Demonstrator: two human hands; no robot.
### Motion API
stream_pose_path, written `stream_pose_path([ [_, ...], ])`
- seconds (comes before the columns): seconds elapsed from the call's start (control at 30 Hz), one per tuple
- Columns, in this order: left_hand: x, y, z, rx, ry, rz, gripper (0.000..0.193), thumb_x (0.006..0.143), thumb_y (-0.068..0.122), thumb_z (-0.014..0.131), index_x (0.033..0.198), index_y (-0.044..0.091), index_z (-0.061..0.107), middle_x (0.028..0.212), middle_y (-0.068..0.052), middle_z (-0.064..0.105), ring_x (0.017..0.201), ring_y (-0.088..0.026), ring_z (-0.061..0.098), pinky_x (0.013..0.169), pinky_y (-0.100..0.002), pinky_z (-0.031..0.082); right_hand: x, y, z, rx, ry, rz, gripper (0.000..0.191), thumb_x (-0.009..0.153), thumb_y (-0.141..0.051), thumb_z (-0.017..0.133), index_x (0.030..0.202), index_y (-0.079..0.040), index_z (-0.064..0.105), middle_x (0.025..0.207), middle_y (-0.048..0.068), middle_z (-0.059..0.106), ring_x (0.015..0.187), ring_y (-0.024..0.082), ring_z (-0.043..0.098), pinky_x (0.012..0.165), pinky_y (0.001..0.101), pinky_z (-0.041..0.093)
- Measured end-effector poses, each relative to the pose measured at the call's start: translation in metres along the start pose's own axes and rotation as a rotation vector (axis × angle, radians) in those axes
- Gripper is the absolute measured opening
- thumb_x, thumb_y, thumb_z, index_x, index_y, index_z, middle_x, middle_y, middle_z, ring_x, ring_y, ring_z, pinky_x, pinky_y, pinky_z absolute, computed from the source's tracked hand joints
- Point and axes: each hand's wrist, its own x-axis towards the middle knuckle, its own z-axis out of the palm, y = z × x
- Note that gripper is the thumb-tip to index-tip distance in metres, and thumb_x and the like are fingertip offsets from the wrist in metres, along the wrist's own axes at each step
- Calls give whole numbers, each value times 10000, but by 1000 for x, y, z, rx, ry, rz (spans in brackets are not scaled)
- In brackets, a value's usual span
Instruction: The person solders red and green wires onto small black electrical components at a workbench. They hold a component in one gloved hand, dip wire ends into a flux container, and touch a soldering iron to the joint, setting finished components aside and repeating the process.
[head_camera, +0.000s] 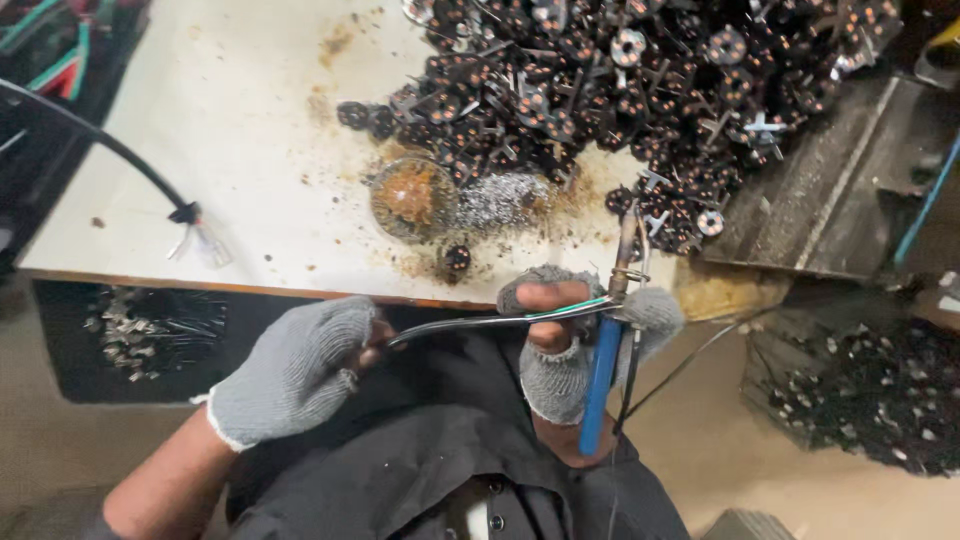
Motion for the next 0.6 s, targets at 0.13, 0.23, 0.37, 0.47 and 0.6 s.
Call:
stream_pose_path([
  [0.13, 22, 14, -33, 54, -594, -320, 235, 929, 376, 650, 946, 143, 671, 829, -101, 679, 820, -296, 723, 727, -417, 535, 0, 28, -3, 141, -115, -79, 184, 1036, -230, 753, 1001, -52, 727, 934, 60, 758, 862, 158, 697, 816, 266, 552],
  [0.23, 34, 28, -34, 193, -339, -97, 482, 763, 420, 692, 1057, 43, 632, 872, -212, 664, 821, -438, 646, 648, -482, 507, 6, 45, 18, 96, -307, -113, 163, 967, -153, 779, 991, -18, 691, 892, 85, 768, 794, 164, 698, 716, 271, 523],
  [0.37, 38, 29, 26, 186, 209, 46, 476, 867, 295, 704, 1203, -22, 589, 1002, -230, 670, 843, -430, 629, 711, -489, 504, 7, 36, 25, 9, -390, -129, 150, 947, -78, 768, 1036, -22, 660, 974, 122, 786, 897, 213, 781, 811, 323, 613],
  [0.47, 28, 9, 48, -19, 220, 11, 282, 908, 205, 708, 1108, 29, 612, 944, -168, 678, 857, -404, 665, 701, -454, 523, 8, 29, 18, 69, -300, -191, 300, 968, -92, 778, 1118, -49, 522, 1020, 101, 778, 921, 193, 777, 854, 308, 619],
  [0.6, 25, 4, 44, -94, 128, -55, 107, 950, 176, 683, 965, 81, 635, 822, -122, 647, 756, -367, 661, 634, -434, 496, 5, 32, 14, -93, -330, -246, 274, 880, 8, 778, 1055, -92, 592, 939, 159, 827, 767, 235, 722, 754, 337, 569],
])
